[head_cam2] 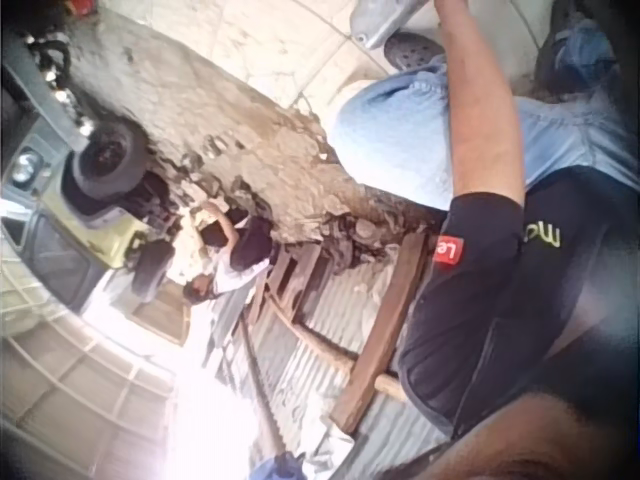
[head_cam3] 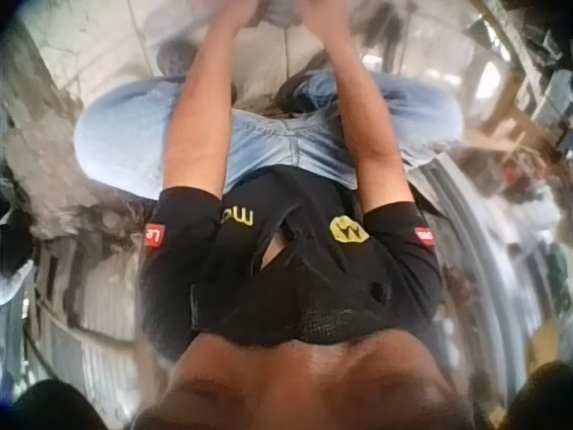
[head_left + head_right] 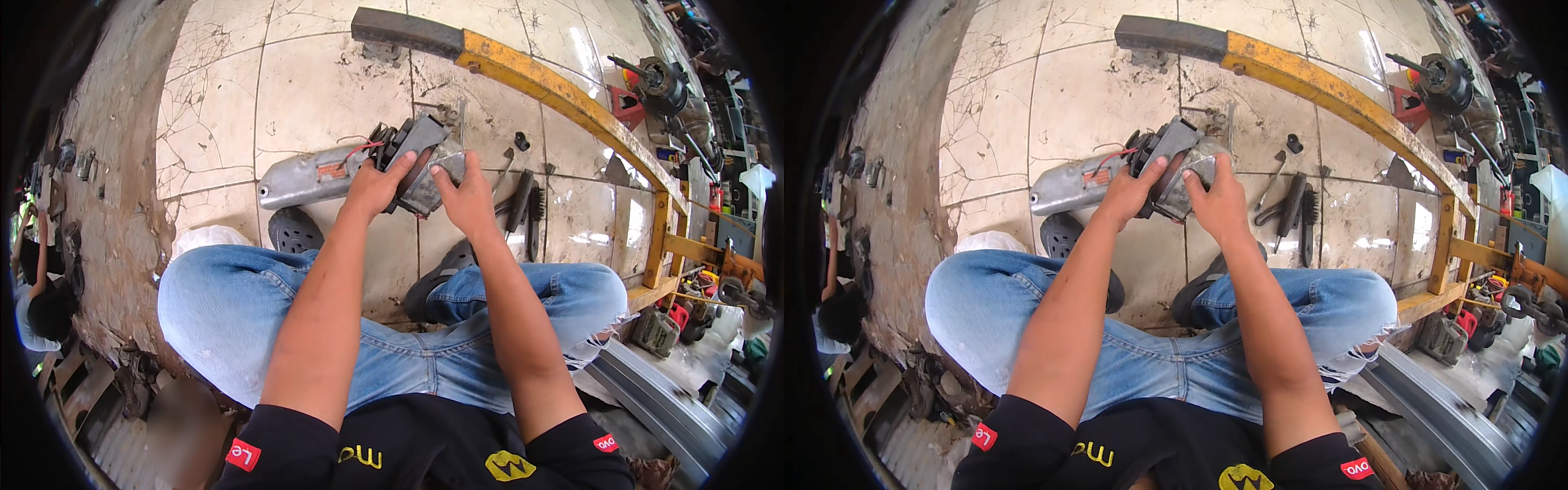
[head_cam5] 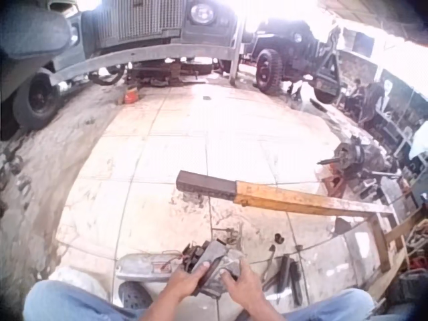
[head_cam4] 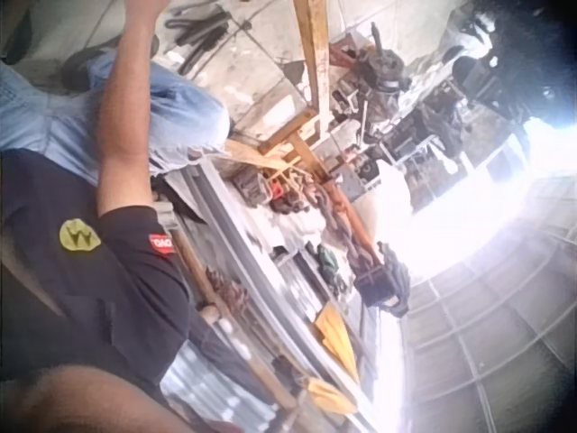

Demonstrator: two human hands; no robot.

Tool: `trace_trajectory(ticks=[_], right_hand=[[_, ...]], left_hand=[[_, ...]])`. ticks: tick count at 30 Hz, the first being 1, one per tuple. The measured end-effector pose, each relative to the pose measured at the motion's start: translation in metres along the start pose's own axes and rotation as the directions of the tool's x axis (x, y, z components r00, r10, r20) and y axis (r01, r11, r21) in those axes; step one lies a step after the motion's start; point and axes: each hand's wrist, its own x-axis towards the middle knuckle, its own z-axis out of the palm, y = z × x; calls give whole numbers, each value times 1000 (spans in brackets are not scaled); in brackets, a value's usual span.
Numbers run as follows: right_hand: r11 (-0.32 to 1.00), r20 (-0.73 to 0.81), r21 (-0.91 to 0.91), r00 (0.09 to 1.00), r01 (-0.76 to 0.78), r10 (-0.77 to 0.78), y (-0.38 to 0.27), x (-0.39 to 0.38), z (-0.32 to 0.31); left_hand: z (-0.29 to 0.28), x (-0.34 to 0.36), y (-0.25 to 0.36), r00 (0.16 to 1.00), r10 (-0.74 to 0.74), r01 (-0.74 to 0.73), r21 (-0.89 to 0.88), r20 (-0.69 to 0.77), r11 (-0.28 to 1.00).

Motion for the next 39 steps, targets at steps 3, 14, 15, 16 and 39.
trace_trajectory(ticks=[3,14,15,16,39], right_hand=[[1000,-68,17,998,1,0,-1,-2,2],[984,-64,122,988,-132,140,7,2,7],[980,-55,131,986,-150,158,8,1,7],[976,-46,140,983,-167,175,9,3,6],[997,-5,-54,999,-47,47,-9,12,-12]], left_hand=[[1,1,3,999,-4,6,-37,53,999],[1,7,0,1000,-6,6,9,23,1000],[3,6,-1,1000,-6,6,8,12,1000],[4,4,-3,1000,-6,6,7,1,1000],[2,-2,4,1000,-8,9,-57,21,998]])
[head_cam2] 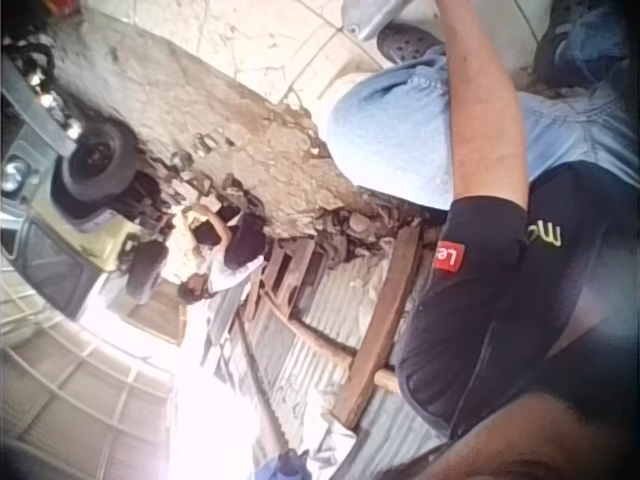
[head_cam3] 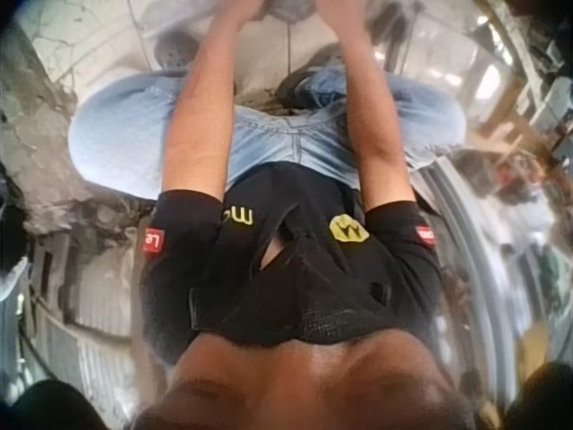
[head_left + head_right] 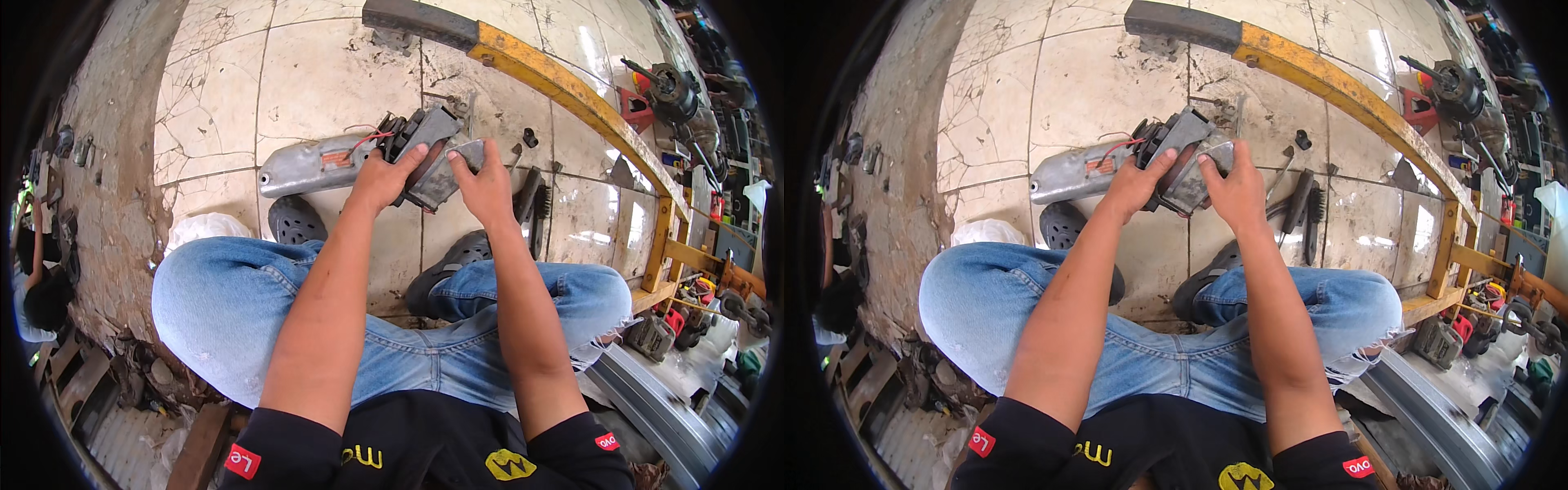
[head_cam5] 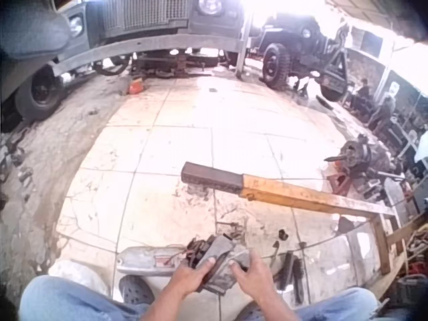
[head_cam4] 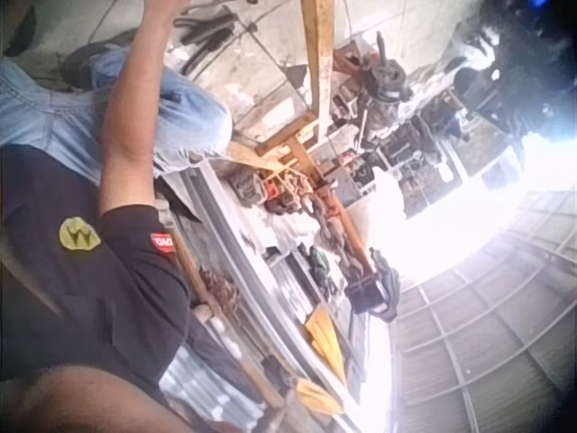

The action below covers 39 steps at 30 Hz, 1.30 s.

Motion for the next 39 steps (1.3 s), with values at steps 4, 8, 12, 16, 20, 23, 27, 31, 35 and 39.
trace_trajectory(ticks=[4,8,12,16,20,23,27,31,35,39], right_hand=[[998,50,-12,997,61,-61,-2,0,-4],[998,-31,22,998,51,-50,9,0,4],[989,-48,-66,990,132,-135,12,3,4],[996,55,-59,997,59,-56,2,-1,-2],[995,47,-62,996,73,-70,14,1,1],[981,91,-150,990,122,-109,13,-2,-1],[997,11,-58,999,41,-40,16,-5,10],[999,-48,-46,999,1,-3,15,-2,10],[995,22,-103,1000,17,-14,10,-11,12],[999,-17,-53,1000,-1,0,14,-9,15]], left_hand=[[0,3,-2,1000,-5,5,-15,21,1000],[2,-1,3,999,44,-41,-77,27,996],[1,0,7,999,-24,25,-36,29,999],[-1,2,-3,1000,-1,1,15,11,1000],[1,4,-4,999,-15,15,-5,35,1000],[1,1,0,999,-29,29,8,21,1000],[-1,4,-2,1000,0,-1,23,20,1000],[0,-2,9,999,1,1,-37,40,999],[-4,1,-1,998,-17,19,-27,63,999],[-1,-3,5,998,-1,5,-64,66,998]])
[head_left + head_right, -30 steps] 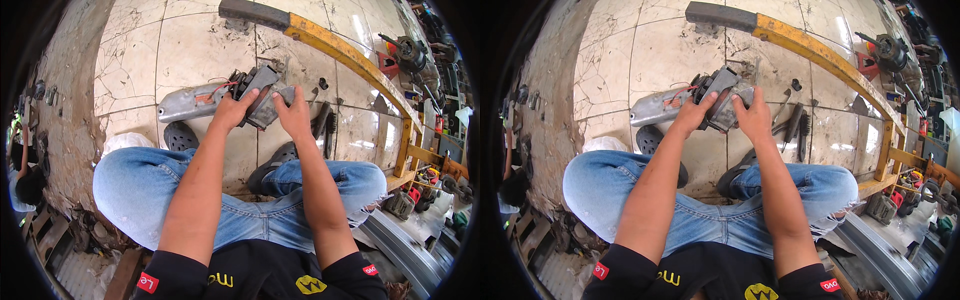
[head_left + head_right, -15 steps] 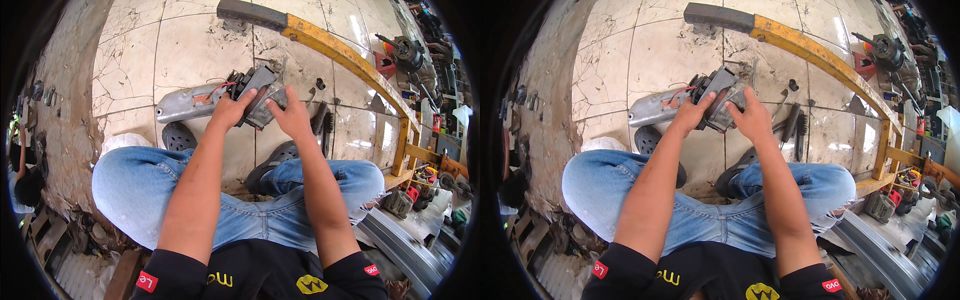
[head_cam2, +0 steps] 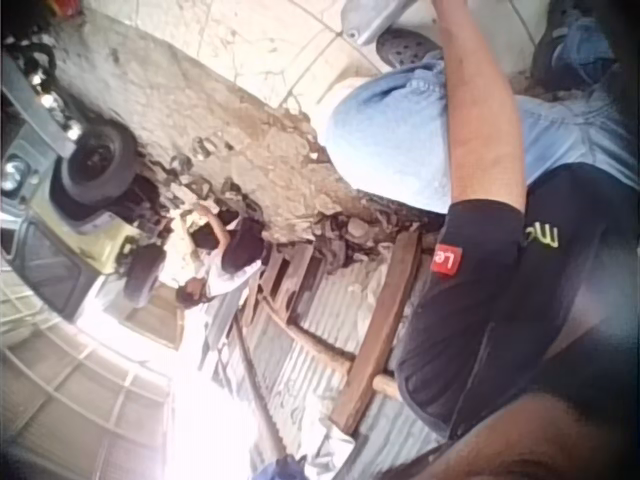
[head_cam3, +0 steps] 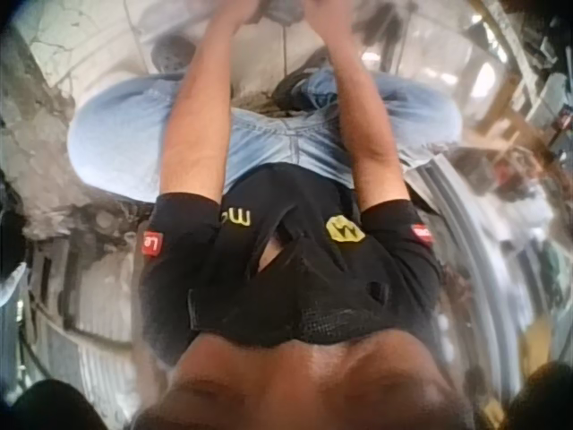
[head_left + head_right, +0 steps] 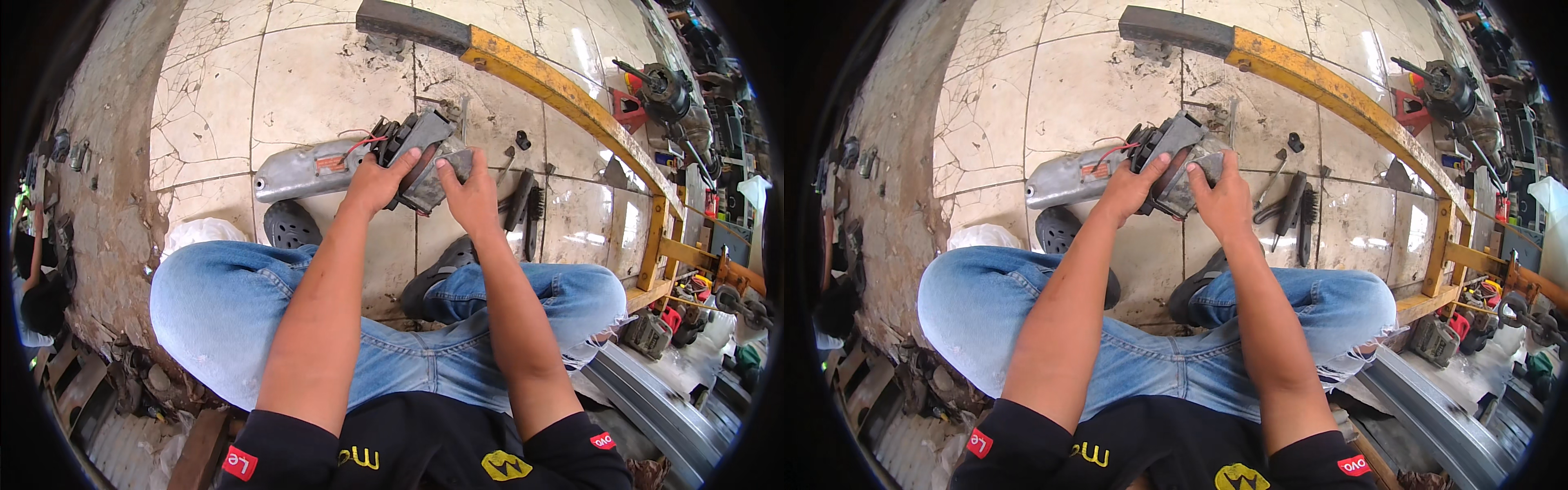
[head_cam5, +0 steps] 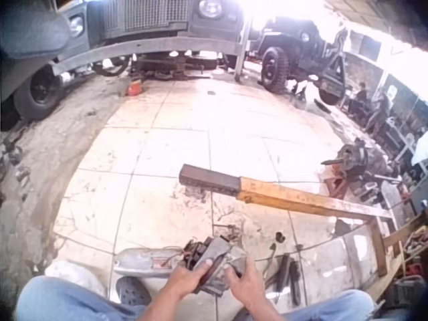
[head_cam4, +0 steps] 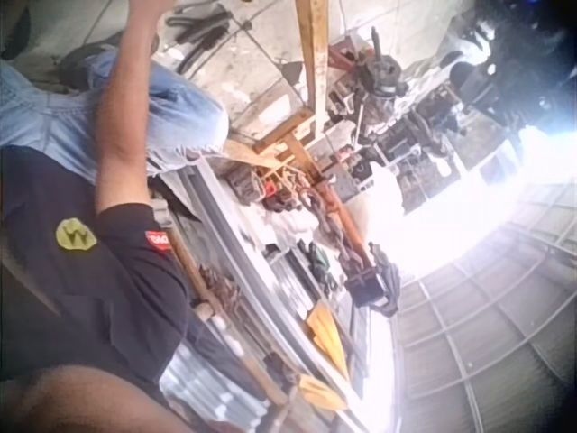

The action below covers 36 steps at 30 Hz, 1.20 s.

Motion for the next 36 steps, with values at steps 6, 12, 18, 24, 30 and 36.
trace_trajectory(ticks=[6,12,18,24,30,36], right_hand=[[996,-81,42,994,-75,78,-7,-1,5],[996,-111,61,991,-66,72,-8,-2,5],[999,-65,33,997,-30,32,-4,0,4],[999,-23,13,999,-45,46,-7,4,1],[999,-88,43,996,-18,21,-4,6,2],[998,8,-65,1000,6,-6,-3,0,-1]], left_hand=[[0,3,-5,1000,-6,7,17,-30,1000],[0,6,-8,1000,13,-12,24,-20,1000],[0,5,-8,1000,2,-2,30,-23,1000],[1,3,-4,1000,-26,26,4,-14,1000],[0,4,-6,1000,-15,15,38,-4,999],[0,2,-7,999,-4,6,48,-40,999]])
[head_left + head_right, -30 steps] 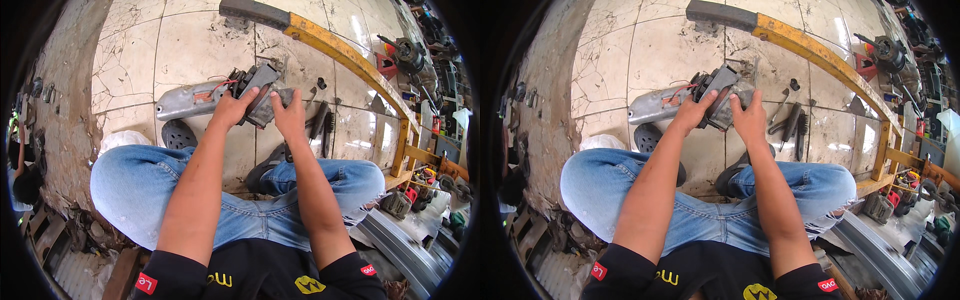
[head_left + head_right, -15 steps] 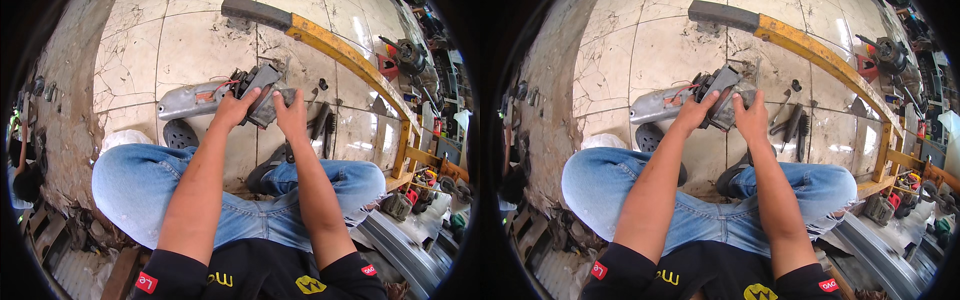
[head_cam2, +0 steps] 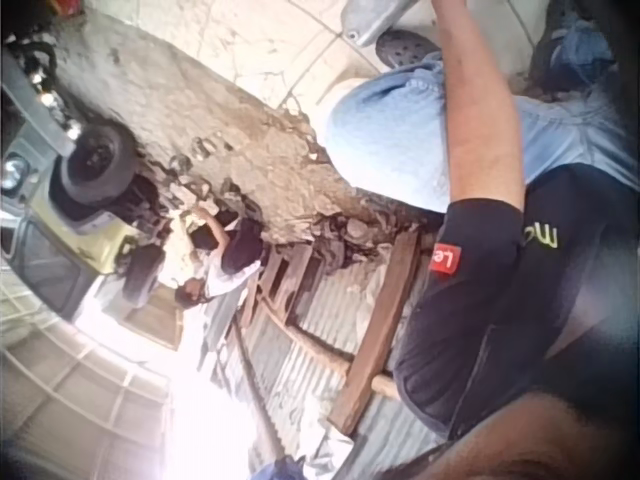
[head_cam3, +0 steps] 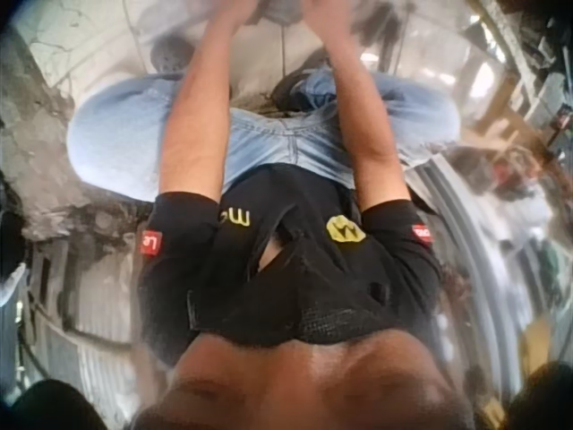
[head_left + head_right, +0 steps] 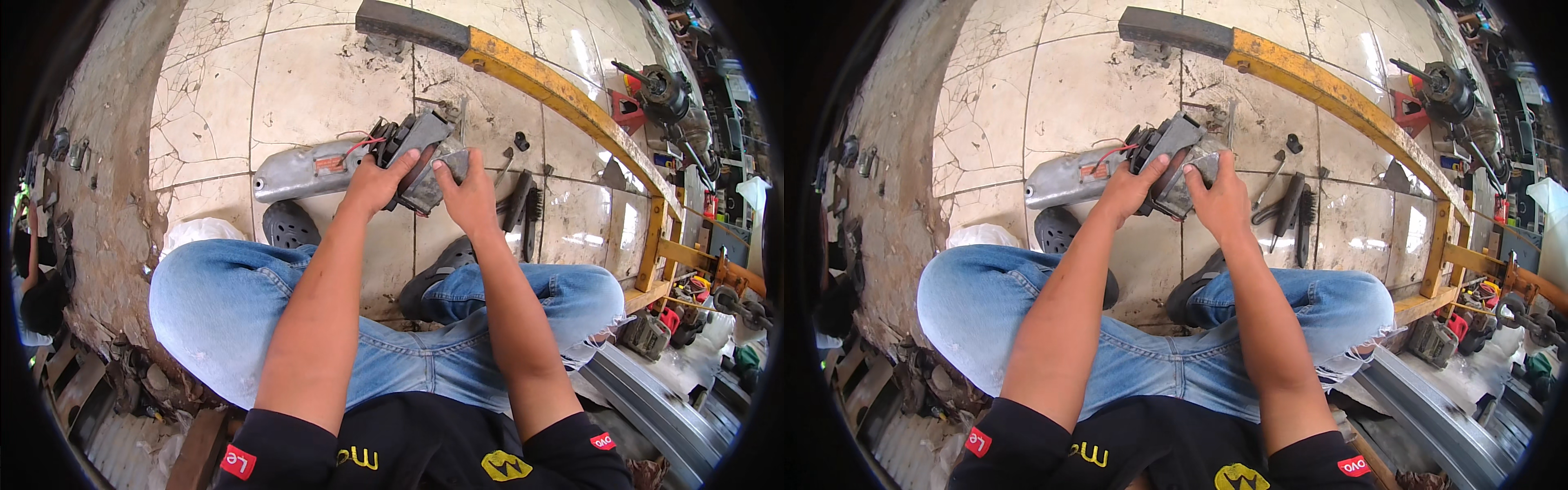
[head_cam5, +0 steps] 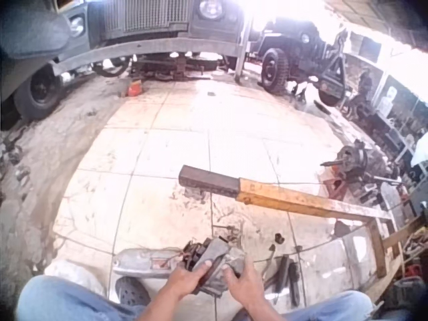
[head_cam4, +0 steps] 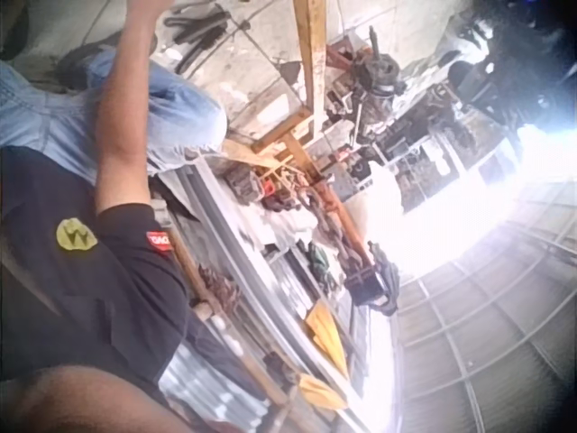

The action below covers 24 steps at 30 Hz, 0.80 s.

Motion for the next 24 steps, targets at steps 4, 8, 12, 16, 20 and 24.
trace_trajectory(ticks=[4,8,12,16,20,24], right_hand=[[994,-77,100,996,-44,51,-1,2,4],[997,-11,57,999,-44,44,-1,0,0],[1000,-9,24,1000,-12,12,-6,-7,3],[992,-85,101,993,-71,80,-6,-3,6],[987,-131,127,985,-96,113,-13,-3,8],[965,-95,163,970,-205,222,-12,0,9]], left_hand=[[4,4,1,1000,-17,17,38,-14,999],[2,-2,8,999,4,-3,-45,40,999],[1,9,-8,1000,18,-17,-39,9,999],[4,8,-5,1000,6,-6,-51,4,999],[3,6,-6,1000,17,-16,-65,10,998],[3,2,0,999,-15,16,-12,37,1000]])
